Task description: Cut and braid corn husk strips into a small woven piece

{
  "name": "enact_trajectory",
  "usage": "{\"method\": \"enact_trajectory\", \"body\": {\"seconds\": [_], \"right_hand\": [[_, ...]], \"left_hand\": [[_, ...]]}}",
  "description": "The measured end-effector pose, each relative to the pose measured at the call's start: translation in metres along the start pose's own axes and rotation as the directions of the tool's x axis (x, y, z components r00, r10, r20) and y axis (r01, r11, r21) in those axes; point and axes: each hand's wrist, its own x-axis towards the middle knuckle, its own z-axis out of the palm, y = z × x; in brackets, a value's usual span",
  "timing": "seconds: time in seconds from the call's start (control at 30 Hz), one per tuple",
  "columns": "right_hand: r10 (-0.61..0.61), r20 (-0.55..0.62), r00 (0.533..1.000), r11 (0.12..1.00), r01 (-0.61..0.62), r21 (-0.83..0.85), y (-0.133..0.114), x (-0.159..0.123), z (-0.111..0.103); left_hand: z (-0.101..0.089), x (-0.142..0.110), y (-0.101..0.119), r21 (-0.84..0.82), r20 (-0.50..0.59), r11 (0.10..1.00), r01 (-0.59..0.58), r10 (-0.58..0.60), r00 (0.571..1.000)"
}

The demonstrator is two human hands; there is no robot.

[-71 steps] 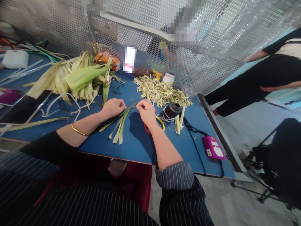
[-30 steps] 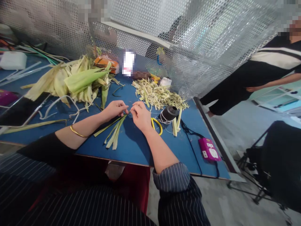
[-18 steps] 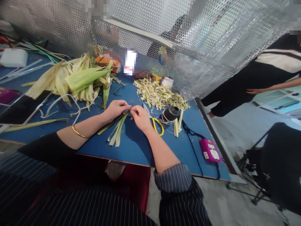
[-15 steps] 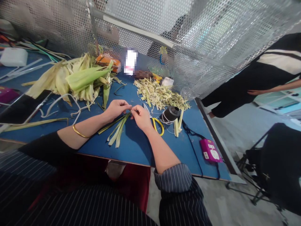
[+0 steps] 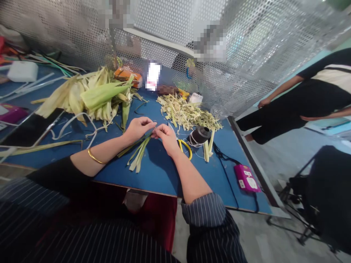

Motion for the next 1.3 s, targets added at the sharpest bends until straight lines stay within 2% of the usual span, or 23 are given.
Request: {"method": "enact_trajectory", "body": {"seconds": [0.07,0.1,0.17,0.23,0.27,0.3,0.43,0.53,0.67,0.9,0.97,1.0,1.03,1.07,1.13,1.17,1.2,1.23,1.3], "right_hand": [[-0.049,-0.033,0.998,0.995,0.052,0.086,0.0,0.0,-0.002],[-0.064,-0.046,0.997,0.989,0.07,0.127,-0.001,0.0,-0.003],[-0.073,-0.065,0.995,0.978,0.084,0.191,-0.004,0.0,-0.003],[-0.072,-0.08,0.994,0.971,0.088,0.221,-0.007,0.0,-0.004],[-0.075,-0.089,0.993,0.97,0.093,0.223,-0.009,0.0,-0.004],[-0.081,-0.099,0.992,0.971,0.101,0.217,-0.01,0.0,-0.004],[-0.111,-0.14,0.984,0.977,0.133,0.164,-0.012,0.001,-0.007],[-0.117,-0.171,0.978,0.983,0.139,0.122,-0.014,0.003,-0.01],[-0.108,-0.179,0.978,0.993,0.115,0.033,-0.019,0.003,-0.013],[-0.124,-0.087,0.988,0.992,0.122,-0.032,-0.023,0.003,-0.008],[-0.136,-0.067,0.989,0.977,0.122,-0.177,-0.028,0.001,-0.009],[-0.136,-0.067,0.988,0.943,0.108,-0.315,-0.032,-0.002,-0.01],[-0.128,-0.076,0.989,0.873,0.076,-0.482,-0.036,-0.005,-0.013],[-0.11,-0.088,0.99,0.751,0.025,-0.66,-0.042,-0.01,-0.015],[-0.022,-0.14,0.99,0.4,-0.119,-0.909,-0.052,-0.024,-0.021],[0.043,-0.158,0.987,0.242,-0.164,-0.956,-0.055,-0.032,-0.024],[0.114,-0.178,0.977,0.119,-0.191,-0.974,-0.058,-0.04,-0.026],[0.174,-0.201,0.964,0.033,-0.21,-0.977,-0.058,-0.048,-0.028],[0.242,-0.249,0.938,-0.054,-0.244,-0.968,-0.055,-0.059,-0.03]], "left_hand": [[0.001,-0.001,0.002,-0.165,0.041,0.974,0.154,-0.149,0.988],[0.001,-0.002,0.002,-0.236,0.125,0.939,0.251,-0.227,0.966],[0.0,-0.003,0.003,-0.36,0.359,0.807,0.468,-0.343,0.868],[-0.002,-0.002,0.004,-0.452,0.526,0.653,0.608,-0.356,0.773],[-0.003,-0.002,0.006,-0.48,0.563,0.597,0.642,-0.351,0.748],[-0.004,-0.001,0.007,-0.501,0.574,0.567,0.654,-0.348,0.741],[-0.007,0.006,0.018,-0.522,0.466,0.568,0.636,-0.435,0.77],[-0.007,0.014,0.027,-0.494,0.351,0.623,0.606,-0.495,0.795],[-0.004,0.025,0.036,-0.419,0.233,0.751,0.51,-0.454,0.86],[0.005,0.037,0.039,-0.359,0.124,0.834,0.42,-0.403,0.907],[0.003,0.04,0.038,-0.343,0.098,0.859,0.381,-0.371,0.923],[0.001,0.042,0.037,-0.324,0.076,0.877,0.355,-0.35,0.934],[-0.002,0.044,0.035,-0.294,0.049,0.9,0.321,-0.322,0.946],[-0.005,0.046,0.034,-0.252,0.019,0.926,0.282,-0.287,0.958],[-0.013,0.05,0.03,-0.148,-0.038,0.971,0.185,-0.193,0.981],[-0.016,0.052,0.029,-0.086,-0.067,0.987,0.139,-0.145,0.987],[-0.02,0.054,0.027,-0.022,-0.098,0.995,0.095,-0.097,0.99],[-0.023,0.054,0.026,0.043,-0.118,0.997,0.057,-0.052,0.992],[-0.027,0.054,0.025,0.155,-0.148,0.988,0.003,0.02,0.989]]}}
